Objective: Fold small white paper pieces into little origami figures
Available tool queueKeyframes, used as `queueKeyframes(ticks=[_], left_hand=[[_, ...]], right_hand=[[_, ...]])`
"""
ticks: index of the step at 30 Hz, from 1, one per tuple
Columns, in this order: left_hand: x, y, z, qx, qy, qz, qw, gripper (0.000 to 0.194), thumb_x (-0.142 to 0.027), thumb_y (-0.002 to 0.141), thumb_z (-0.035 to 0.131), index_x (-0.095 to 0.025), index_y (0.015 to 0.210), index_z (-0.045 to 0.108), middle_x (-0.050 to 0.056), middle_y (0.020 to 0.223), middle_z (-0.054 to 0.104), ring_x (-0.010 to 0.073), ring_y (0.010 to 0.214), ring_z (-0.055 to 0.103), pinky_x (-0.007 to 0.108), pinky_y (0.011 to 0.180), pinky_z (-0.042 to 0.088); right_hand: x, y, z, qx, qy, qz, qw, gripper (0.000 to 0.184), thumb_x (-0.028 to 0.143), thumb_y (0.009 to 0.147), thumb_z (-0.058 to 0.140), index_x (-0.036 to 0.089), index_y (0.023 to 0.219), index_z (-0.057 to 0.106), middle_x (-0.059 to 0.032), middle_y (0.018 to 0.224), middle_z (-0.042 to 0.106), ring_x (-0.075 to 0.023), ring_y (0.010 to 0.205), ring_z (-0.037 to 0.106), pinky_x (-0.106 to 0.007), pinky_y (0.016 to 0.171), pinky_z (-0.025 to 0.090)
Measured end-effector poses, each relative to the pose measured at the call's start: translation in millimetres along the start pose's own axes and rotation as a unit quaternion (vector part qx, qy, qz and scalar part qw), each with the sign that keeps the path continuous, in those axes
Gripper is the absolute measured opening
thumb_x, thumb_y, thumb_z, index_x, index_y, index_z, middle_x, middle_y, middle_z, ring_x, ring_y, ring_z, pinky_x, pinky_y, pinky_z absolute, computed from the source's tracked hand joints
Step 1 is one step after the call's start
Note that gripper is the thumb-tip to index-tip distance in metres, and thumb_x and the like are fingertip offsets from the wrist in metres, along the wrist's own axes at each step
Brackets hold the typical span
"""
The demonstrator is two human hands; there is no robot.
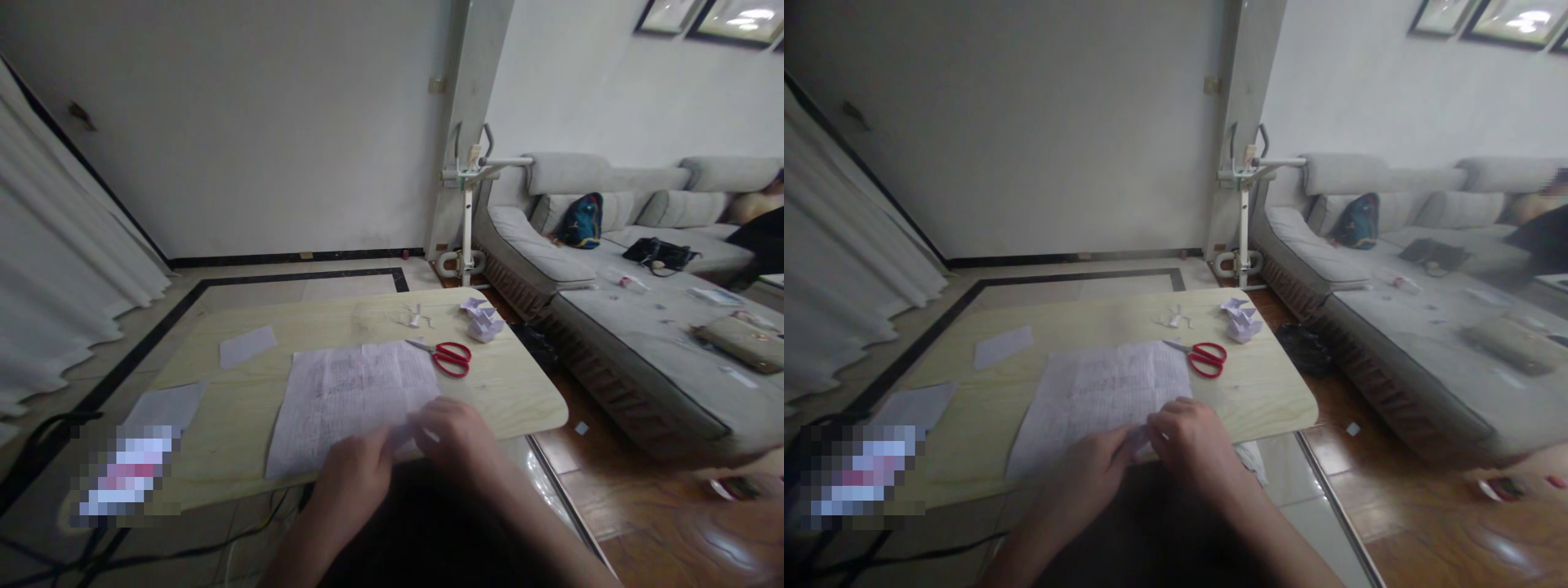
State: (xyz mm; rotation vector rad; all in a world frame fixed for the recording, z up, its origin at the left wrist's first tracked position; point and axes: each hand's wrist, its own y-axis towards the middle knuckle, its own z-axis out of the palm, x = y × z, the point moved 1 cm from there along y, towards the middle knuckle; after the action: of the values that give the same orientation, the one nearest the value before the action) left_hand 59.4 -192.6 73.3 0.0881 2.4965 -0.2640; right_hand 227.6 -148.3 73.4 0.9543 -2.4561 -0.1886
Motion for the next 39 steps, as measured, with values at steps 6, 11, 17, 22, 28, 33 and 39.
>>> queueKeyframes(ticks=[6, 11, 17, 22, 28, 33, 39], left_hand=[[2.0, -2.9, -3.4, -0.014, 0.025, 0.015, 0.999, 0.028, -0.029, 0.089, 0.046, -0.025, 0.103, 0.07, 0.004, 0.081, 0.075, 0.0197, 0.073, 0.069, 0.025, 0.062, 0.042], [4.5, -3.0, -4.1, -0.026, 0.032, 0.024, 0.999, 0.021, -0.025, 0.084, 0.05, -0.024, 0.092, 0.07, 0.003, 0.077, 0.074, 0.0192, 0.07, 0.068, 0.025, 0.061, 0.04], [1.5, -6.4, -6.5, -0.025, 0.02, 0.05, 0.998, 0.022, -0.026, 0.086, 0.047, -0.022, 0.081, 0.068, 0.003, 0.07, 0.071, 0.0183, 0.063, 0.065, 0.025, 0.055, 0.034], [0.5, -7.5, -8.2, -0.028, -0.019, 0.062, 0.997, 0.03, -0.027, 0.09, 0.042, -0.02, 0.072, 0.065, 0.004, 0.067, 0.068, 0.0173, 0.062, 0.062, 0.024, 0.055, 0.034], [7.9, -1.4, 1.9, -0.075, -0.048, 0.031, 0.996, 0.036, -0.032, 0.094, 0.037, -0.021, 0.072, 0.063, 0.003, 0.064, 0.067, 0.0162, 0.06, 0.063, 0.023, 0.056, 0.038], [11.5, 1.6, 8.9, -0.094, -0.072, 0.042, 0.992, 0.032, -0.035, 0.096, 0.036, -0.021, 0.083, 0.062, 0.003, 0.07, 0.069, 0.0169, 0.064, 0.066, 0.023, 0.055, 0.042], [16.1, 3.3, 13.5, -0.135, -0.114, 0.047, 0.983, 0.025, -0.039, 0.095, 0.04, -0.022, 0.096, 0.059, 0.001, 0.073, 0.072, 0.0175, 0.066, 0.069, 0.023, 0.055, 0.045]], right_hand=[[1.2, 1.0, -5.5, -0.009, 0.001, 0.037, 0.999, 0.015, 0.007, 0.077, 0.062, 0.018, 0.07, 0.068, -0.0021, 0.065, 0.064, -0.0149, 0.062, 0.058, -0.023, 0.059, 0.039], [2.7, 0.3, -6.9, -0.036, -0.001, 0.055, 0.998, 0.014, 0.007, 0.077, 0.061, 0.018, 0.07, 0.067, -0.002, 0.067, 0.064, -0.0148, 0.063, 0.057, -0.023, 0.059, 0.038], [4.1, 0.5, -6.9, -0.046, 0.008, 0.058, 0.997, 0.015, 0.007, 0.077, 0.06, 0.019, 0.069, 0.065, -0.0015, 0.066, 0.064, -0.0145, 0.062, 0.056, -0.023, 0.058, 0.038], [5.3, -0.2, -7.7, -0.039, 0.019, 0.068, 0.997, 0.014, 0.008, 0.078, 0.06, 0.019, 0.069, 0.064, -0.0016, 0.067, 0.064, -0.0142, 0.062, 0.057, -0.023, 0.058, 0.038], [6.8, -0.3, -7.5, -0.06, 0.021, 0.065, 0.996, 0.013, 0.008, 0.077, 0.059, 0.018, 0.07, 0.064, -0.002, 0.066, 0.064, -0.0147, 0.06, 0.056, -0.023, 0.058, 0.039], [9.3, 0.4, -9.6, -0.088, 0.042, 0.071, 0.993, 0.013, 0.008, 0.078, 0.057, 0.018, 0.073, 0.065, -0.0036, 0.067, 0.066, -0.0153, 0.061, 0.058, -0.024, 0.059, 0.041], [12.6, 0.2, -12.8, -0.13, 0.068, 0.065, 0.987, 0.013, 0.011, 0.079, 0.055, 0.017, 0.072, 0.063, -0.0034, 0.065, 0.064, -0.0138, 0.056, 0.055, -0.023, 0.054, 0.04]])
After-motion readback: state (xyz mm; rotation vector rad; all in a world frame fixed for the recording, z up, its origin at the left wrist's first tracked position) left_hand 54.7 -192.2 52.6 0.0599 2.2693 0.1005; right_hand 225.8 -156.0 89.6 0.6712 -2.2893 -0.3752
